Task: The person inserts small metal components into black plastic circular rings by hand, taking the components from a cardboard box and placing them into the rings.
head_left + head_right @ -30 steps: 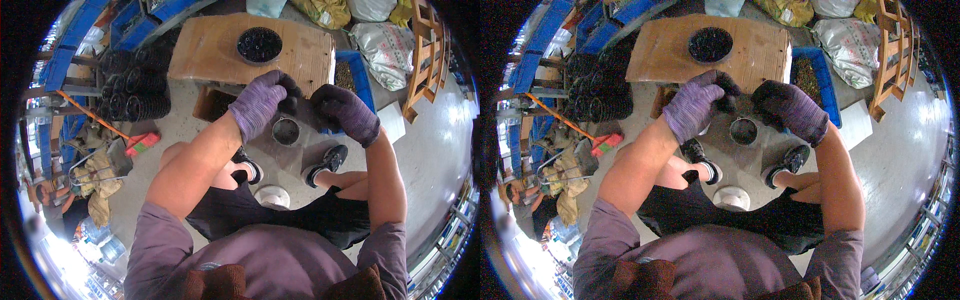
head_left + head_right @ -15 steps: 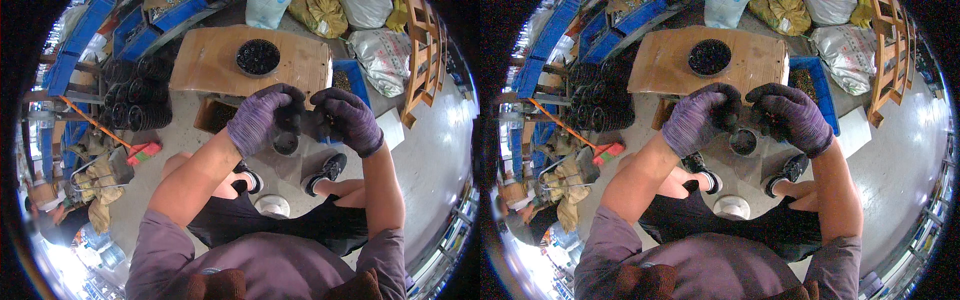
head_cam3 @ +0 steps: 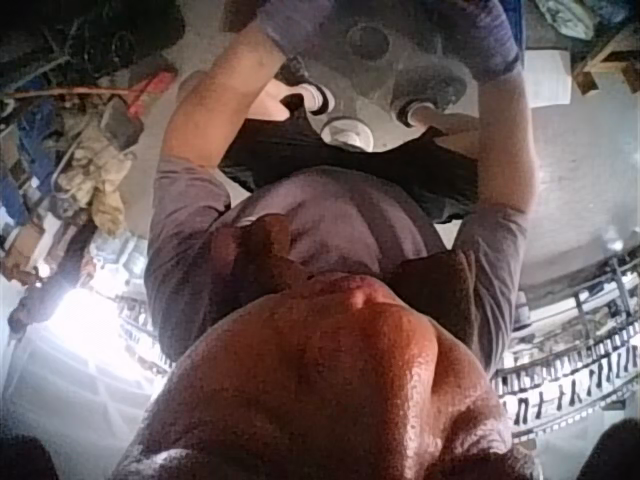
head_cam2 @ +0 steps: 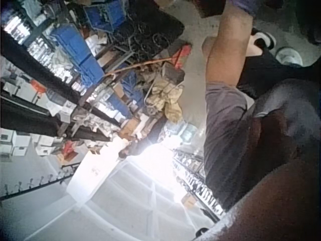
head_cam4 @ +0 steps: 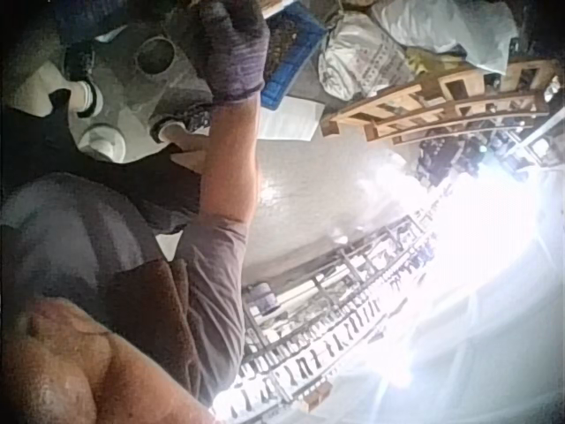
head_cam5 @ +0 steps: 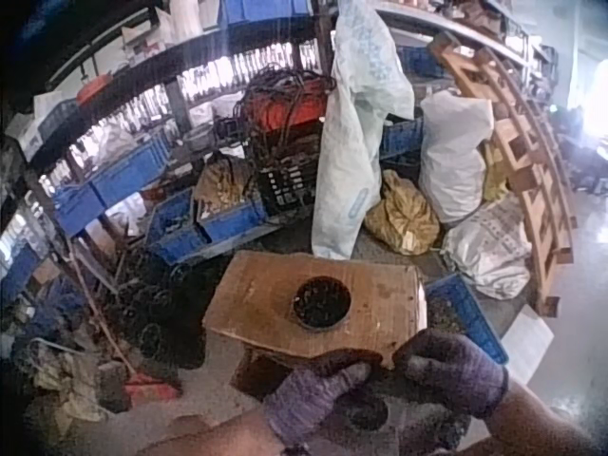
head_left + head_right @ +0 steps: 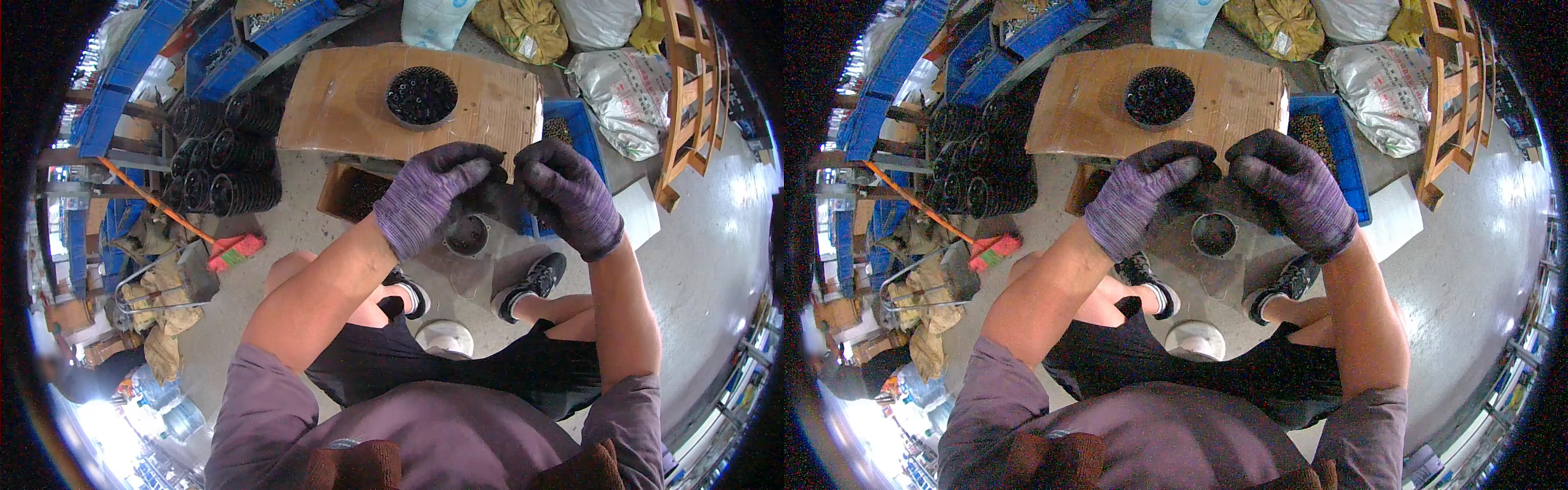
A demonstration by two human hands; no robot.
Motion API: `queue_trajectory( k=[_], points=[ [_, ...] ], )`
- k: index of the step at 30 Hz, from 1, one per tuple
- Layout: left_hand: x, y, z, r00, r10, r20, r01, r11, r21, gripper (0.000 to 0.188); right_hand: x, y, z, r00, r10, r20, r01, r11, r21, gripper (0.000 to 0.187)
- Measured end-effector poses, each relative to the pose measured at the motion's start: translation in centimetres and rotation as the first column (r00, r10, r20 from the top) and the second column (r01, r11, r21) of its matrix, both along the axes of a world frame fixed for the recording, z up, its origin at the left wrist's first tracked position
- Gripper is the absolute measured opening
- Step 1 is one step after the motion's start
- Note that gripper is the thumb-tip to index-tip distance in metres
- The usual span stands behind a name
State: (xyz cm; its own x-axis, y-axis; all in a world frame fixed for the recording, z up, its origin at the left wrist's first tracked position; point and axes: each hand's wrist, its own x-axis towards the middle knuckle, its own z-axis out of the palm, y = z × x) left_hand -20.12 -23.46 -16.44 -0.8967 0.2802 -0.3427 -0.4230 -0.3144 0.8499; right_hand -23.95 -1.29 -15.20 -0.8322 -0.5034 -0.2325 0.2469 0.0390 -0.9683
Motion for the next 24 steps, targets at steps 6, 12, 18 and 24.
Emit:
queue_trajectory(
  k=[6, 12, 18, 24],
  points=[
    [0.2, 0.0, -0.1, 0.998, 0.050, 0.027, -0.054, 0.974, 0.220, 0.024, -0.2, 0.1, -0.2, 0.999, -0.046, 0.027, 0.048, 0.996, -0.069, 0.026],
    [0.1, -0.5, -0.9, 0.998, 0.054, -0.024, -0.054, 0.998, 0.024, 0.022, -0.2, 0.1, 0.2, 0.995, -0.017, 0.097, 0.021, 0.999, -0.040, 0.027],
    [0.1, -0.1, -0.9, 0.989, 0.047, -0.137, -0.062, 0.992, -0.106, 0.024, 0.3, -0.6, 0.8, 1.000, -0.005, 0.030, 0.006, 1.000, -0.019, 0.023],
    [-0.2, 0.0, -1.3, 0.982, -0.041, -0.182, -0.006, 0.969, -0.249, 0.022, 0.0, -0.3, 1.0, 0.992, 0.064, 0.112, -0.079, 0.989, 0.129, 0.021]
  ],
)
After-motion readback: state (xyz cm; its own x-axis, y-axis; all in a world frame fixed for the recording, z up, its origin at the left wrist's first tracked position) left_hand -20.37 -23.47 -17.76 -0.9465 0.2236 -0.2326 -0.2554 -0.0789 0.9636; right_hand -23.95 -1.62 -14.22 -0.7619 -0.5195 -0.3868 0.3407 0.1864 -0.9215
